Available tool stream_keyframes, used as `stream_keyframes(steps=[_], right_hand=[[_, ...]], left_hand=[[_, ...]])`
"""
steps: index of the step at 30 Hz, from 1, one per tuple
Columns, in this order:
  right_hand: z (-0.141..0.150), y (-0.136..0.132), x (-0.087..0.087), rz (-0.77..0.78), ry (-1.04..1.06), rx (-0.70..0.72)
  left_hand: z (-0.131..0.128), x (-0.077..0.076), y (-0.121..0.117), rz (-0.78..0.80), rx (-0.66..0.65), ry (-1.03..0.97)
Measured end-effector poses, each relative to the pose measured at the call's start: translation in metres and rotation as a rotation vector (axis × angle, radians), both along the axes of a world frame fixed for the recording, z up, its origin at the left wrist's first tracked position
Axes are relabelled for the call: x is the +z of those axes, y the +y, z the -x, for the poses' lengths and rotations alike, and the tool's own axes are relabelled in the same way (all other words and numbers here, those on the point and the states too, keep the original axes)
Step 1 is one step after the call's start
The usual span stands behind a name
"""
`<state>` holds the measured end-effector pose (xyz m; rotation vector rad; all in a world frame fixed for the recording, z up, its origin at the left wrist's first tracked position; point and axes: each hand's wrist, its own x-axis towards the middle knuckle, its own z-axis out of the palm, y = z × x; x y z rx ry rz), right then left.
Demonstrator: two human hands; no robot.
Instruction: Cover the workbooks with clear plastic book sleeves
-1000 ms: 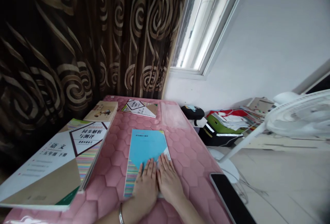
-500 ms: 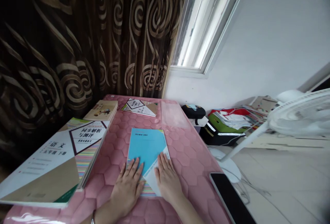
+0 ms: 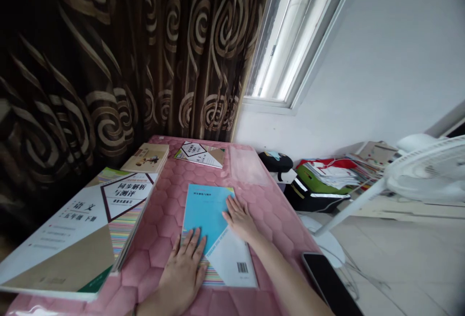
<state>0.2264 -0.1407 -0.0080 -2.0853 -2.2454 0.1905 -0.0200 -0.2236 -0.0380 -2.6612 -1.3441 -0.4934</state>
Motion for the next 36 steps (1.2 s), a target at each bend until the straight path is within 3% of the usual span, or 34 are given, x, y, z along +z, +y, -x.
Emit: stream_keyframes(steps=[3, 6, 9, 11, 15, 18, 23, 26, 31, 36], right_hand=[[0.017, 0.014, 0.006, -0.025, -0.028, -0.010], [0.059, 0.014, 0.006, -0.108, 0.038, 0.299], [0.095, 0.025, 0.003, -0.059, 0.113, 0.553], [0.105, 0.045, 0.003, -0.032, 0.110, 0.519], [0.103, 0.083, 0.004, -0.059, 0.084, 0.322], [0.103, 0.087, 0.003, -0.131, 0.088, 0.282], [0.106, 0.049, 0.004, -0.320, 0.079, 0.166], [0.100, 0.009, 0.004, -0.363, 0.076, 0.137], [0.087, -0.045, -0.004, -0.303, 0.090, -0.010], [0.087, -0.056, -0.010, -0.328, 0.115, -0.020]], left_hand=[[-0.001, 0.001, 0.000, 0.031, -0.001, 0.001], [-0.001, 0.001, 0.000, 0.050, -0.003, 0.008], [-0.001, -0.001, 0.000, 0.063, -0.006, 0.018], [-0.002, -0.003, -0.001, 0.040, -0.001, 0.013], [-0.003, -0.002, -0.003, -0.010, -0.004, -0.034], [-0.001, 0.005, 0.002, 0.095, 0.086, -0.096], [0.011, 0.019, 0.026, 0.296, 0.401, -0.184], [0.019, 0.025, 0.038, 0.353, 0.396, -0.267], [0.030, 0.037, 0.049, 0.513, 0.402, -0.484], [0.027, 0.046, 0.051, 0.953, 0.381, -0.776]])
